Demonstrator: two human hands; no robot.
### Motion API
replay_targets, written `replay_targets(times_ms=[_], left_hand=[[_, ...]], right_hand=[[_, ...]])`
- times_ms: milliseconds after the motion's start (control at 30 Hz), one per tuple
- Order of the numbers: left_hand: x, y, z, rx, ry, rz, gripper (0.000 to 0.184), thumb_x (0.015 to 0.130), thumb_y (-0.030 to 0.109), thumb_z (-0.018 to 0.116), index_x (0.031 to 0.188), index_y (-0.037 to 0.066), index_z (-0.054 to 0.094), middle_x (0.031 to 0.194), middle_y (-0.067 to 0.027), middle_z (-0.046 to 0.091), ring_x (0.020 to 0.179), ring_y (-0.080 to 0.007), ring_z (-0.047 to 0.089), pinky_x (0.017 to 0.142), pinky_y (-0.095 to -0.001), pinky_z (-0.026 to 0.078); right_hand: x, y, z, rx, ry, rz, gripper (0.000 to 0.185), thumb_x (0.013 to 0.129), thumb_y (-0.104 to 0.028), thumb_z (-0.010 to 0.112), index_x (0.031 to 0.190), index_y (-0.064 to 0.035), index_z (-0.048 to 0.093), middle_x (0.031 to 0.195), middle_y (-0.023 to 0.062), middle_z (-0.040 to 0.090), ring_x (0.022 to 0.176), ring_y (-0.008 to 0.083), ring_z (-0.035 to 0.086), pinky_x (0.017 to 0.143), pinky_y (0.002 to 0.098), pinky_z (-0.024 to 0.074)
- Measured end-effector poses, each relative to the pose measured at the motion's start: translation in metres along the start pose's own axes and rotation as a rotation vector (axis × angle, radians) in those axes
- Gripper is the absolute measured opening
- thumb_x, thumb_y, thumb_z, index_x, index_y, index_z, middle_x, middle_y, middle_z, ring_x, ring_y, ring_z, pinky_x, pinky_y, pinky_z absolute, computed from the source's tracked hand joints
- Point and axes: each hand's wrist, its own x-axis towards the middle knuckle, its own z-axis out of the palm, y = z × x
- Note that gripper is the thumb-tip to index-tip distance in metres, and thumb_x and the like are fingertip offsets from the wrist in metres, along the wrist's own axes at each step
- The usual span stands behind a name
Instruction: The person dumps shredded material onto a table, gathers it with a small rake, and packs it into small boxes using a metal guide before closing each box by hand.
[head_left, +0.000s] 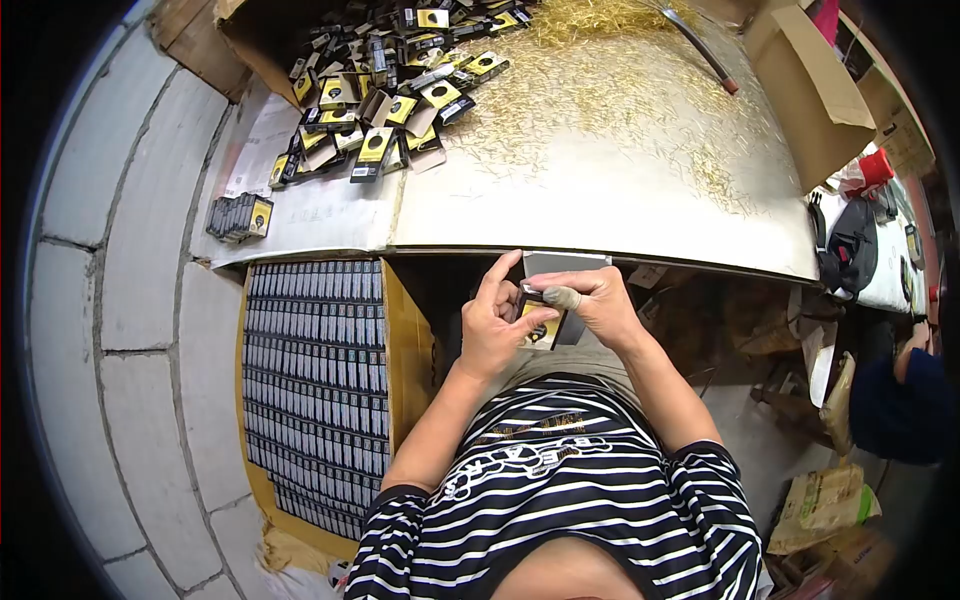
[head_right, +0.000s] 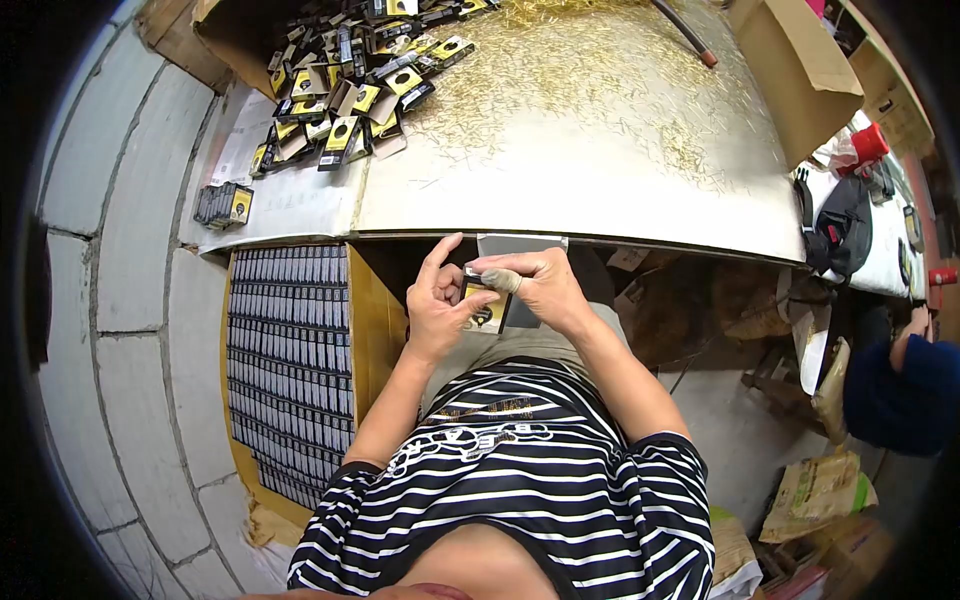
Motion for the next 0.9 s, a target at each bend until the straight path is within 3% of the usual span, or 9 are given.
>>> replay_targets(times_ms=[167,333,433,567,667,733,833,867,900], left_hand=[[-0.001,0.007,0.011,-0.42,0.089,0.036,0.061,0.08,-0.005,0.068,0.134,-0.004,0.039,0.113,-0.0167,0.059,0.099,-0.0145,0.06,0.082,-0.0245,0.051],[0.007,0.029,-0.014,-0.143,0.178,0.145,0.056,0.081,0.002,0.071,0.13,-0.004,0.045,0.103,-0.0105,0.062,0.091,-0.0089,0.059,0.077,-0.0229,0.052],[0.014,0.035,-0.029,-0.076,0.195,0.05,0.054,0.082,0.001,0.07,0.13,-0.004,0.045,0.098,-0.0087,0.063,0.087,-0.009,0.06,0.074,-0.0224,0.053],[0.021,0.033,-0.036,-0.288,0.261,0.159,0.049,0.081,0.002,0.07,0.126,-0.006,0.05,0.101,-0.01,0.064,0.084,-0.0109,0.062,0.074,-0.0224,0.054],[0.027,0.034,-0.059,-0.023,0.302,0.281,0.039,0.08,0.001,0.071,0.116,-0.003,0.059,0.096,-0.0085,0.066,0.081,-0.0109,0.063,0.071,-0.0232,0.053],[0.032,0.049,-0.1,0.409,0.395,0.349,0.018,0.078,0.005,0.071,0.095,0.003,0.068,0.083,-0.0072,0.068,0.073,-0.0133,0.064,0.065,-0.0268,0.049],[0.063,0.043,-0.212,0.897,0.607,0.267,0.012,0.083,0.011,0.066,0.091,0.002,0.068,0.08,-0.0111,0.069,0.07,-0.0232,0.066,0.068,-0.0312,0.051],[0.078,0.049,-0.246,1.048,0.635,0.098,0.019,0.082,0.019,0.067,0.094,0.003,0.067,0.085,-0.0112,0.068,0.079,-0.0268,0.065,0.072,-0.0342,0.05],[0.095,0.032,-0.289,1.331,0.593,-0.05,0.031,0.08,0.024,0.07,0.103,0.004,0.064,0.103,-0.0124,0.063,0.101,-0.0303,0.059,0.082,-0.0397,0.047]], right_hand=[[0.0,-0.013,0.017,-0.15,0.036,-0.148,0.024,0.092,-0.017,0.057,0.101,0.0021,0.068,0.107,0.0123,0.068,0.096,0.0163,0.063,0.086,0.0284,0.0493],[0.026,-0.03,0.046,0.127,0.144,-0.16,0.028,0.089,-0.022,0.063,0.103,0.0019,0.065,0.104,0.009,0.066,0.091,0.0163,0.062,0.082,0.0266,0.0494],[0.039,-0.026,0.054,0.11,0.168,-0.252,0.025,0.088,-0.021,0.065,0.1,0.0019,0.065,0.105,0.0109,0.066,0.092,0.0164,0.062,0.082,0.0265,0.0493],[0.05,-0.027,0.065,0.047,0.058,-0.368,0.022,0.089,-0.018,0.064,0.1,0.0014,0.065,0.115,0.0137,0.062,0.099,0.0173,0.06,0.085,0.0275,0.0483],[0.063,-0.027,0.075,-0.227,0.098,-0.53,0.03,0.096,-0.02,0.052,0.119,-0.0018,0.057,0.125,0.0138,0.056,0.108,0.0205,0.057,0.087,0.0296,0.0473],[0.059,-0.03,0.085,-0.005,0.077,-0.291,0.037,0.099,-0.021,0.042,0.131,-0.0026,0.048,0.126,0.0138,0.055,0.106,0.0222,0.059,0.087,0.0303,0.0478],[0.061,-0.021,0.049,-0.049,0.118,-0.109,0.032,0.099,-0.016,0.044,0.124,0.0007,0.053,0.119,0.014,0.059,0.097,0.0207,0.063,0.084,0.0294,0.0496],[0.059,-0.02,0.041,-0.083,0.143,-0.043,0.028,0.097,-0.013,0.046,0.119,0.0023,0.055,0.113,0.0134,0.062,0.093,0.0198,0.064,0.082,0.0287,0.0504],[0.057,-0.018,0.034,-0.116,0.168,0.022,0.025,0.096,-0.009,0.048,0.115,0.0039,0.058,0.107,0.0129,0.064,0.088,0.0189,0.065,0.08,0.028,0.0512]])
